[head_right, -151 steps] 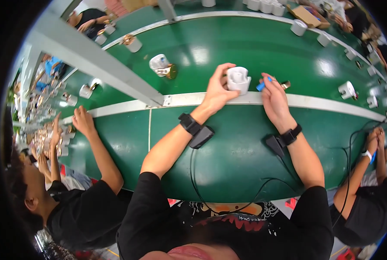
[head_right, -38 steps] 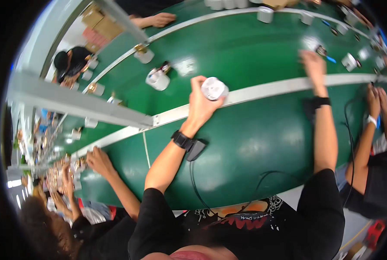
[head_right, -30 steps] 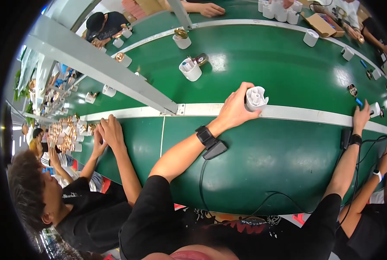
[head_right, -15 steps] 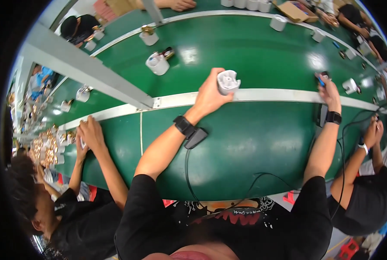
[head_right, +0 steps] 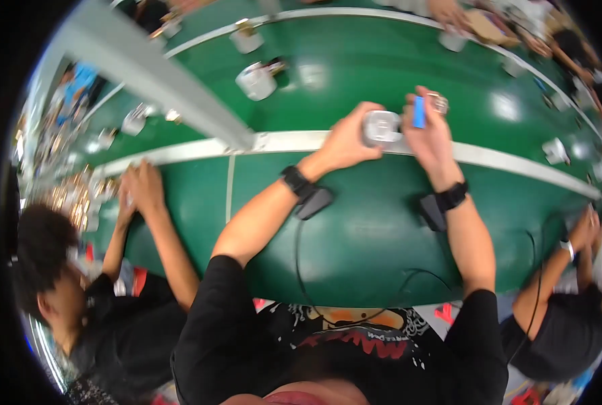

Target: The person assembles electronic devices by picking up a white housing, inserting a blue battery, and fitting a gold-colored component on top. They then fit a white cap onto the housing and place the completed unit on the green workbench before repeating the process.

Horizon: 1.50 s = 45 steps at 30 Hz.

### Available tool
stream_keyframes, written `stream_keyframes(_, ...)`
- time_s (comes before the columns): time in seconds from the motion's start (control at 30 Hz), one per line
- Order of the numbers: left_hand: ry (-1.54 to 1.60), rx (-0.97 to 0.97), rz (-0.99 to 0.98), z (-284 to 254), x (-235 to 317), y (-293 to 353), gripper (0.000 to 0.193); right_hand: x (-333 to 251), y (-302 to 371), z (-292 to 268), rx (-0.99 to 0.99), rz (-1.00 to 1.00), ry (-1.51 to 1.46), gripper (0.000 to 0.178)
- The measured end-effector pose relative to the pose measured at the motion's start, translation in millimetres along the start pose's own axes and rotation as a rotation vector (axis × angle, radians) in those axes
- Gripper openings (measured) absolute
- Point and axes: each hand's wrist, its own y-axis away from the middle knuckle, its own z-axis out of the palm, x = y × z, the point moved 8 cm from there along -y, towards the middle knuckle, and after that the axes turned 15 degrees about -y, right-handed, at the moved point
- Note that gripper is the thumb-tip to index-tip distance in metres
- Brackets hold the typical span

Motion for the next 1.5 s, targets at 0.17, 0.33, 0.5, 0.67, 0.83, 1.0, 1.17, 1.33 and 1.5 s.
stream_keyframes(0.17, 0.009, -0.093, 0.007, -7.4, 8.2, 1.0, 0.065, -12.3, -15.5, -2.0, -0.246, -0.124, 0.503, 0.021)
stream_keyframes(0.33, 0.248, -0.147, 0.088, 5.2, -1.4, -0.1, 0.061, -20.3, 7.1, 25.8, -0.365, -0.324, 0.933, 0.019)
stream_keyframes(0.5, 0.213, -0.153, 0.077, 5.3, 2.7, -2.9, 0.059, -34.2, 31.6, 53.1, -0.447, -0.55, 1.006, 0.018)
stream_keyframes(0.67, 0.174, -0.202, 0.048, 6.9, 6.7, -3.0, 0.06, -20.1, 42.6, 58.8, -0.712, -0.618, 1.204, 0.021)
stream_keyframes(0.83, 0.172, -0.259, 0.063, 9.8, 4.9, -0.9, 0.061, -19.8, 46.7, 65.4, -0.8, -0.609, 1.305, 0.024)
stream_keyframes(1.0, 0.203, -0.264, 0.073, 10.5, 3.7, -2.1, 0.062, -19.1, 51.5, 78.6, -0.915, -0.699, 1.486, 0.023)
stream_keyframes(1.17, 0.156, -0.212, 0.137, 9.2, 9.3, -0.5, 0.061, -12.4, 50.0, 71.8, -0.777, -0.453, 1.514, 0.023)
stream_keyframes(1.33, 0.186, -0.235, 0.124, 9.6, 9.3, 0.8, 0.061, -12.1, 61.8, 83.9, -0.862, -0.46, 1.502, 0.022)
stream_keyframes(1.5, 0.217, -0.299, 0.108, 11.8, 12.1, 0.7, 0.062, -15.8, 57.7, 69.3, -0.749, -0.448, 1.346, 0.02)
